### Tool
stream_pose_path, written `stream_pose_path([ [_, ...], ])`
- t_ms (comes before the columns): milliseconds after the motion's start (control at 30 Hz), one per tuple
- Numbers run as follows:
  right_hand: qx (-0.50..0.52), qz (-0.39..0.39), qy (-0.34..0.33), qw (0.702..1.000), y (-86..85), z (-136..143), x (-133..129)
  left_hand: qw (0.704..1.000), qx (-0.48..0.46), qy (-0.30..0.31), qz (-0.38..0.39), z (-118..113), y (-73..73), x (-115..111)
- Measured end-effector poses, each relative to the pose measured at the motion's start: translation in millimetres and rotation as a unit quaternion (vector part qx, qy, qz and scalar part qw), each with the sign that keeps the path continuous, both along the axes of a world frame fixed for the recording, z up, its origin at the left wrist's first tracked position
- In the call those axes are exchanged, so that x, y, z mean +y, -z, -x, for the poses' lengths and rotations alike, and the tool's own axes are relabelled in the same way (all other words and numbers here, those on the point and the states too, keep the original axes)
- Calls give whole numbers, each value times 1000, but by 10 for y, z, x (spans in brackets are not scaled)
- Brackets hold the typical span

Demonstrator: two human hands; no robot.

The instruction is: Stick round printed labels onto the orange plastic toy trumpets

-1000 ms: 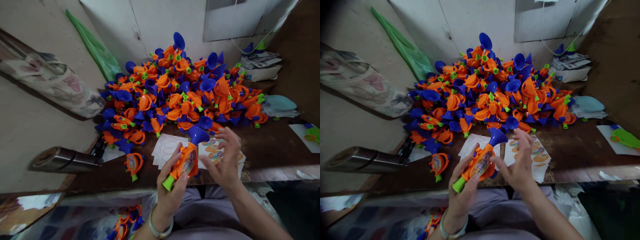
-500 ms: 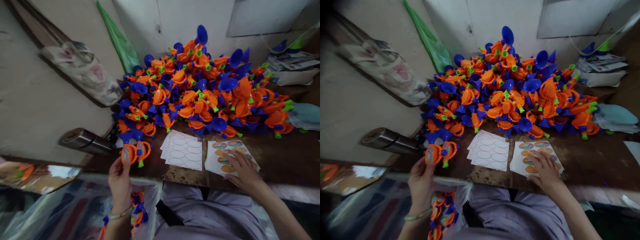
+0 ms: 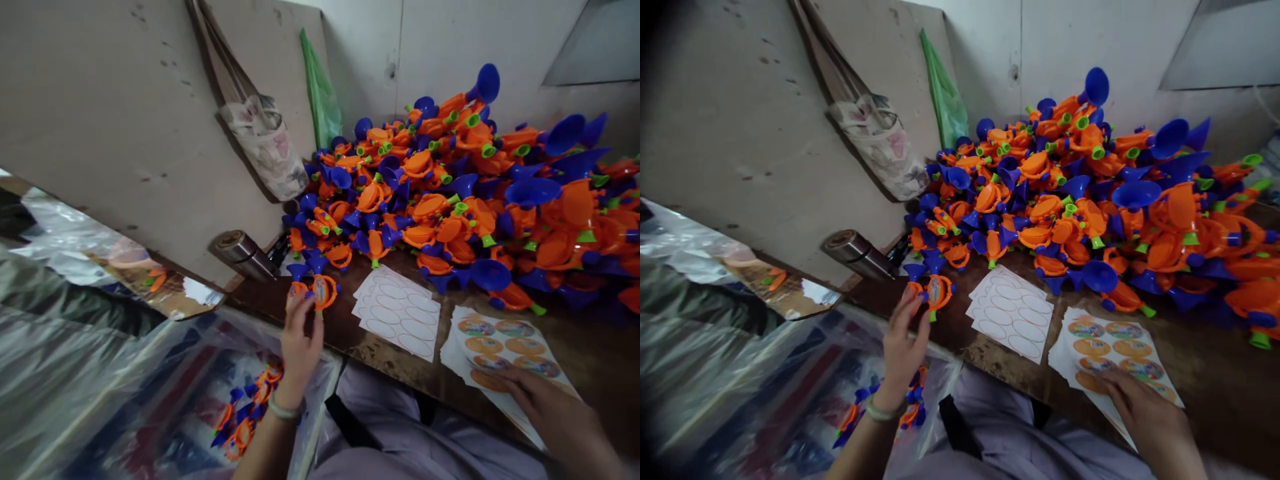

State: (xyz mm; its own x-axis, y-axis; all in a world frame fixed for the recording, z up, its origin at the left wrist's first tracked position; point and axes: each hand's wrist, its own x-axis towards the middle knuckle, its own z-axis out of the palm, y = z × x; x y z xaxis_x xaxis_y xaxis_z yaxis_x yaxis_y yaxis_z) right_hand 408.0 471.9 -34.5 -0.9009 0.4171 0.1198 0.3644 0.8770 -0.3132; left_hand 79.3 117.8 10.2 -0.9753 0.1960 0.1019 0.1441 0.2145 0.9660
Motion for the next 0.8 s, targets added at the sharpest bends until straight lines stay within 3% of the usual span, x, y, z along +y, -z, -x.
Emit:
stream_pose_path([
  [100, 10, 78, 45, 996, -221, 129, -6, 972, -126, 193, -46, -452, -98, 375],
  [167, 38, 101, 63, 992, -362, 169, -19, 927, -211, 302, -67, -718, -106, 663],
  [233, 81, 86, 59, 991, -493, 184, -52, 881, -283, 370, -82, -889, -93, 946],
  [300, 128, 53, -17, 990, -605, 211, -144, 829, -368, 404, -119, -950, -96, 1183],
  [400, 175, 30, -214, 961, -719, 307, -405, 773, -457, 386, -211, -897, -173, 1365],
  [433, 197, 21, -241, 950, -741, 348, -504, 776, -459, 368, -228, -865, -215, 1374],
  [467, 226, 12, -220, 949, -756, 388, -596, 794, -442, 348, -232, -834, -260, 1360],
  [567, 281, 47, -70, 956, -774, 502, -784, 863, -348, 300, -211, -778, -386, 1245],
  [667, 311, 192, 50, 930, -753, 640, -870, 910, -233, 277, -204, -782, -465, 1133],
  [800, 309, 430, 65, 846, -692, 860, -968, 927, -128, 294, -194, -809, -505, 1055],
])
